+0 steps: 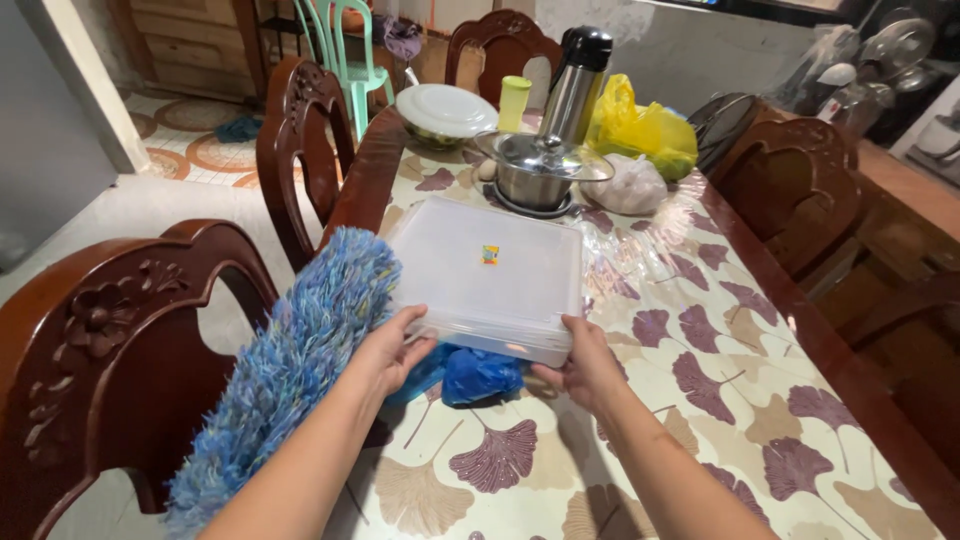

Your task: The recorder is shown organizing several clear plastic food containers and lids, moving them between a storage shelf and a dining table.

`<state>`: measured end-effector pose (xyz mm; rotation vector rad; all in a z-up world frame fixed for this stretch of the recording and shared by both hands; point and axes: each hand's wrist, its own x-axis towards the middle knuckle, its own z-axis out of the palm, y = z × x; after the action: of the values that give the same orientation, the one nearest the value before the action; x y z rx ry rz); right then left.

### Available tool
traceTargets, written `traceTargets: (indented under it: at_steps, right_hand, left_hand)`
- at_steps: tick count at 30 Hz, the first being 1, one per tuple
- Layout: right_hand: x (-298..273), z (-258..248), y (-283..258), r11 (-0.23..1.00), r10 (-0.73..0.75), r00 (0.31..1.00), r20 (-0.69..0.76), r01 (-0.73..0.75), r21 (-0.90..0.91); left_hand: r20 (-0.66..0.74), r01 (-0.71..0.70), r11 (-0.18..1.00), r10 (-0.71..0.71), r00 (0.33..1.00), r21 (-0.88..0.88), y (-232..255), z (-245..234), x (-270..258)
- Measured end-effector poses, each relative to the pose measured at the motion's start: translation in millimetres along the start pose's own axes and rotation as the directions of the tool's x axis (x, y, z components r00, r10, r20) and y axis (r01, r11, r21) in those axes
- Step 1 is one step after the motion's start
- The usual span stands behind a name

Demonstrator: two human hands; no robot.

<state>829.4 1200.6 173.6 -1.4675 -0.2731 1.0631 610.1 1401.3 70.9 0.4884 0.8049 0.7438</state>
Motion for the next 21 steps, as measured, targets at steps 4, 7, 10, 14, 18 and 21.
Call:
traceTargets:
  at_steps: [4,7,10,14,18,21]
  right_hand:
    - [-31,-5,-17,1.000,-0.014,0.997,-0.082,0.016,0.014]
    - [-42,-15,-18,0.986,-0.095,0.991,-0.094,0.107,0.128]
    - [-48,-30,-13,0.962,-0.227,0.972,-0.058,0.233,0.145]
    - [-70,-45,-17,0.949,-0.242,0.959,-0.148,0.265,0.170]
    - [-93,-66,-18,0.942,-0.263,0.948,-0.180,0.293,0.164]
    - [-109,-86,-15,0.945,-0.229,0.953,-0.196,0.267,0.191]
  left_hand:
    - [0.078,0.018,1.000,-0.016,0.997,-0.021,-12,16,-22]
    - [0.090,0.030,1.000,-0.030,0.995,0.004,-21,27,-37]
    - [0.096,0.035,0.999,-0.034,0.995,-0.013,-28,37,-54]
    - [-0.011,0.016,1.000,-0.016,1.000,0.004,-25,32,-62]
    - [-0.230,-0.054,0.998,0.060,0.971,0.033,-10,21,-71]
    - [-0.096,0.019,0.947,0.012,0.995,0.321,7,30,-112]
